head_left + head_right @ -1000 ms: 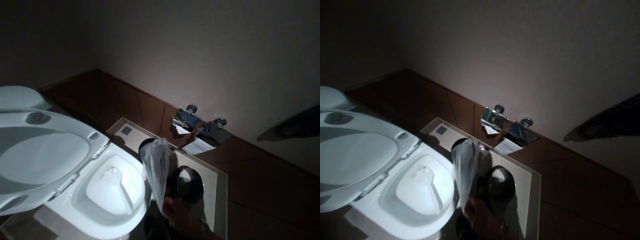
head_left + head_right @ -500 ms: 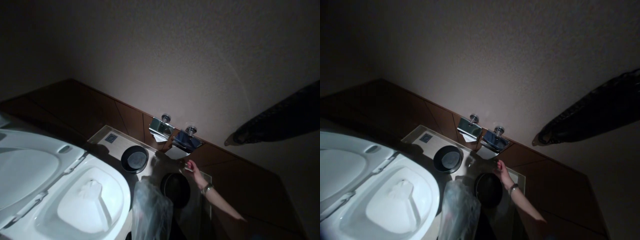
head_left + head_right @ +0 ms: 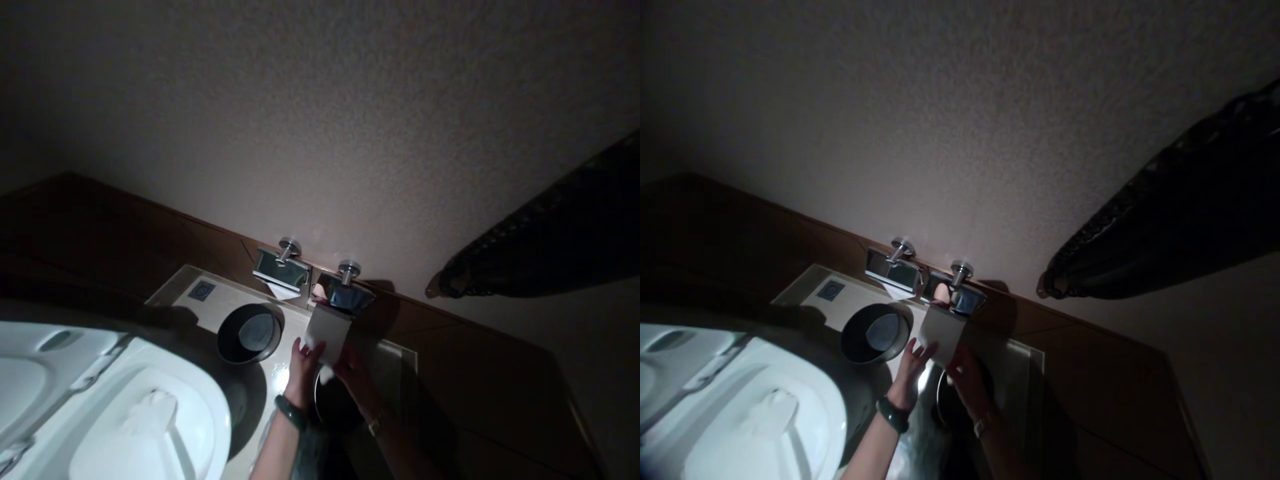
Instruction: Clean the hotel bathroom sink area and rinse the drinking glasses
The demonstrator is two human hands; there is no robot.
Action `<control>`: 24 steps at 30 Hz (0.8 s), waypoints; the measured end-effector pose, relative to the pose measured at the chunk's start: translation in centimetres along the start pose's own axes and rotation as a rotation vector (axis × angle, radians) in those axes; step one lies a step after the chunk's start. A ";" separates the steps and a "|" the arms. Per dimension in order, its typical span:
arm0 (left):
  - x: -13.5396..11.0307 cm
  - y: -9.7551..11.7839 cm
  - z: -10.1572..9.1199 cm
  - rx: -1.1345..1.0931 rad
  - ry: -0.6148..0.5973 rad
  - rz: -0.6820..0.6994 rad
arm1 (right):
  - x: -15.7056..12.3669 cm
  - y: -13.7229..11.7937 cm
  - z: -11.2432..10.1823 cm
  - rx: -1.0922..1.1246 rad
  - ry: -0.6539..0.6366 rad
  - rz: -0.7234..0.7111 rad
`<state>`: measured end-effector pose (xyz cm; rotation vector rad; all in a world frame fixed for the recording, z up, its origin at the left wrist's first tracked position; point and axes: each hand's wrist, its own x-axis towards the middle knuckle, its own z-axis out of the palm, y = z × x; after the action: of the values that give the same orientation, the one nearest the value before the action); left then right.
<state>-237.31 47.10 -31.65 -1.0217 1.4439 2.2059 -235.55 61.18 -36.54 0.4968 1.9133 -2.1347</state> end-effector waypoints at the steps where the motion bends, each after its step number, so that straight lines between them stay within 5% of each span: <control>1: 0.7 0.7 1.1 -0.022 -0.060 -0.020 | -0.9 0.0 -0.6 -0.061 0.051 -0.008; 3: 1.2 1.5 2.3 -0.060 -0.181 -0.044 | -2.9 0.0 -1.5 -0.142 0.123 0.048; 6: 0.4 0.9 2.1 -0.094 -0.227 -0.070 | -5.2 0.0 -1.3 -0.022 0.035 0.206; 8: -0.5 0.0 1.3 -0.099 -0.185 -0.045 | -5.4 -0.3 -0.1 0.113 -0.035 0.287; 11: -1.5 -1.3 0.2 -0.019 -0.110 0.063 | -3.6 -1.2 2.3 0.315 0.023 0.388; 16: -1.3 -1.2 0.9 0.093 0.080 0.208 | -0.8 -1.4 4.0 0.451 0.059 0.341; 20: 0.6 0.0 2.2 -0.123 -0.210 0.095 | -0.1 -0.7 1.8 0.480 0.044 0.301; 24: 2.2 0.0 2.2 -0.226 -0.219 0.089 | 4.1 -2.4 -1.6 0.372 -0.044 0.210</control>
<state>-239.71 48.79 -32.68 -0.7630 1.1874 2.4995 -240.11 63.24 -36.13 0.6790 1.3716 -2.3394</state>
